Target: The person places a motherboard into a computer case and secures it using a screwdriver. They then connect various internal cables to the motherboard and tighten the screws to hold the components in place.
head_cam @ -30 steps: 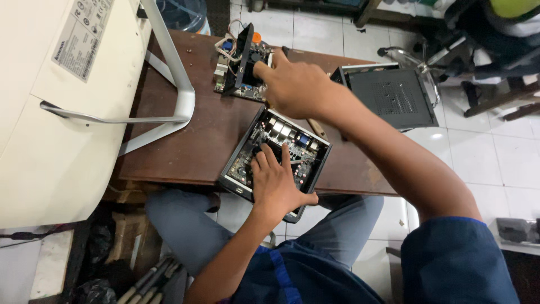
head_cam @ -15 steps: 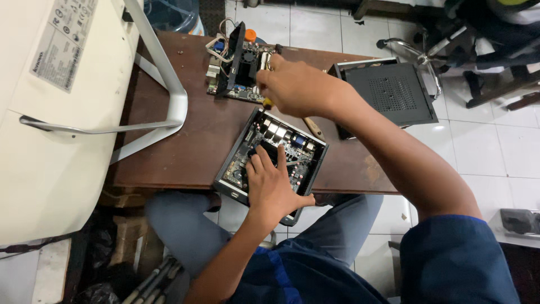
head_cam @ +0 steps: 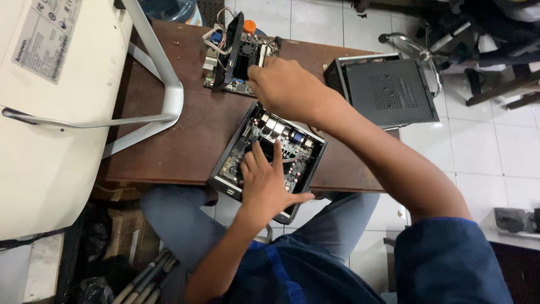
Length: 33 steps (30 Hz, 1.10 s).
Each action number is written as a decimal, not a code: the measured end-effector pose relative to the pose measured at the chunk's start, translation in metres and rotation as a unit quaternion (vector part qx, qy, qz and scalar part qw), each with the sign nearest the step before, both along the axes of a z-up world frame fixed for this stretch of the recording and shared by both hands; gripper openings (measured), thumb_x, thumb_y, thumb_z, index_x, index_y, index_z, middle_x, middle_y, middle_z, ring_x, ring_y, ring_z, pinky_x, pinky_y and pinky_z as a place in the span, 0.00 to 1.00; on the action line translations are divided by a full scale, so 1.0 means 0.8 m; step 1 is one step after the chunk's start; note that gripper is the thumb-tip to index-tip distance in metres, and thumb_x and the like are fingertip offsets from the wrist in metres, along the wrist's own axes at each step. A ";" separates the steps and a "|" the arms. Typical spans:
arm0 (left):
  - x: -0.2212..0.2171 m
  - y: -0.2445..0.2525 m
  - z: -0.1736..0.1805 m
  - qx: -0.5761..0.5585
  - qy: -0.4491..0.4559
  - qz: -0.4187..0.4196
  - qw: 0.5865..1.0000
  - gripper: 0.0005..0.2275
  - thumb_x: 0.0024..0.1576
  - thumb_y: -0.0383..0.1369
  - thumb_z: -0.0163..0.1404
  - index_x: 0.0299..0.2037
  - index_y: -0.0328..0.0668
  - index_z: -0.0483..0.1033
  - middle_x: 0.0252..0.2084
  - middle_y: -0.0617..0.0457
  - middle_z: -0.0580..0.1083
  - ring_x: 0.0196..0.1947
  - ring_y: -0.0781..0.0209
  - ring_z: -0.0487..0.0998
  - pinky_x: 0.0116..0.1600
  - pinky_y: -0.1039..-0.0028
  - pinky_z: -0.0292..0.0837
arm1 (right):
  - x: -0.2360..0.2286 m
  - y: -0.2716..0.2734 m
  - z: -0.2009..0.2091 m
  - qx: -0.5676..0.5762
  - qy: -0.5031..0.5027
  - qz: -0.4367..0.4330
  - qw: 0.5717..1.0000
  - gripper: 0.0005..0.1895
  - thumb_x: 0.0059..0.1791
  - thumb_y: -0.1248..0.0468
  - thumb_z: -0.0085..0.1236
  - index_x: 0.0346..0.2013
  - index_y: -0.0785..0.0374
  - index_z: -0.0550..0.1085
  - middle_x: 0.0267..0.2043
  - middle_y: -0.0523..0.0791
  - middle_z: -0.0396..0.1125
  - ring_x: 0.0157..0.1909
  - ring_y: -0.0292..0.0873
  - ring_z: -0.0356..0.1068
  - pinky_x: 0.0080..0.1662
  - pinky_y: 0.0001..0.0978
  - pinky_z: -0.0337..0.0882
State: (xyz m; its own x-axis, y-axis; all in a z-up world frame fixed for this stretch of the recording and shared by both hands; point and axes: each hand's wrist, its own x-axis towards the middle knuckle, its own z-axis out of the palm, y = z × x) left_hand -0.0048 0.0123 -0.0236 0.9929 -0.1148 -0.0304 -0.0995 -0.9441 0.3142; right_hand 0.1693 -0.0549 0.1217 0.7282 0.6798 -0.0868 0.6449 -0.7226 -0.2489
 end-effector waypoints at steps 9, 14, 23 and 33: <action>0.163 0.065 0.050 -0.372 -0.150 -0.037 0.915 0.27 0.52 0.38 0.65 0.60 0.40 0.70 0.43 0.46 0.79 0.44 0.44 0.79 0.46 0.59 0.74 | -0.001 0.004 0.015 -0.014 0.017 -0.200 0.980 0.18 0.61 0.51 0.39 0.50 0.65 0.64 0.43 0.65 0.71 0.44 0.79 0.70 0.39 0.72 0.68; 0.231 0.052 -0.020 -0.466 -0.091 -0.114 0.873 0.09 0.57 0.21 0.42 0.24 0.43 0.63 0.22 0.50 0.70 0.18 0.58 0.66 0.22 0.69 0.53 | 0.001 -0.019 0.025 0.049 0.012 -0.042 0.998 0.17 0.58 0.54 0.50 0.52 0.63 0.62 0.49 0.59 0.65 0.48 0.68 0.69 0.49 0.59 0.67; 0.243 0.062 -0.001 -0.492 -0.149 -0.089 0.853 0.05 0.54 0.19 0.55 0.32 0.40 0.77 0.33 0.51 0.80 0.30 0.60 0.78 0.30 0.75 0.70 | 0.007 -0.019 -0.009 0.038 -0.134 -0.060 0.988 0.25 0.59 0.44 0.54 0.39 0.65 0.74 0.29 0.54 0.72 0.30 0.62 0.73 0.31 0.58 0.72; 0.288 0.058 -0.046 -0.490 -0.077 -0.185 0.848 0.13 0.53 0.25 0.58 0.20 0.43 0.67 0.21 0.56 0.71 0.22 0.67 0.68 0.23 0.74 0.58 | -0.005 -0.031 0.037 0.016 -0.131 0.016 0.991 0.09 0.45 0.68 0.61 0.39 0.59 0.82 0.29 0.55 0.75 0.33 0.67 0.73 0.35 0.60 0.68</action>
State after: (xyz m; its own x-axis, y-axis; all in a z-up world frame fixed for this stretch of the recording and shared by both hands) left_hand 0.2252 0.0591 -0.0602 0.8668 -0.3145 0.3869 -0.4435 -0.1317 0.8865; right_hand 0.1654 -0.0798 0.1510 0.7006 0.7026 0.1243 0.7132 -0.6949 -0.0917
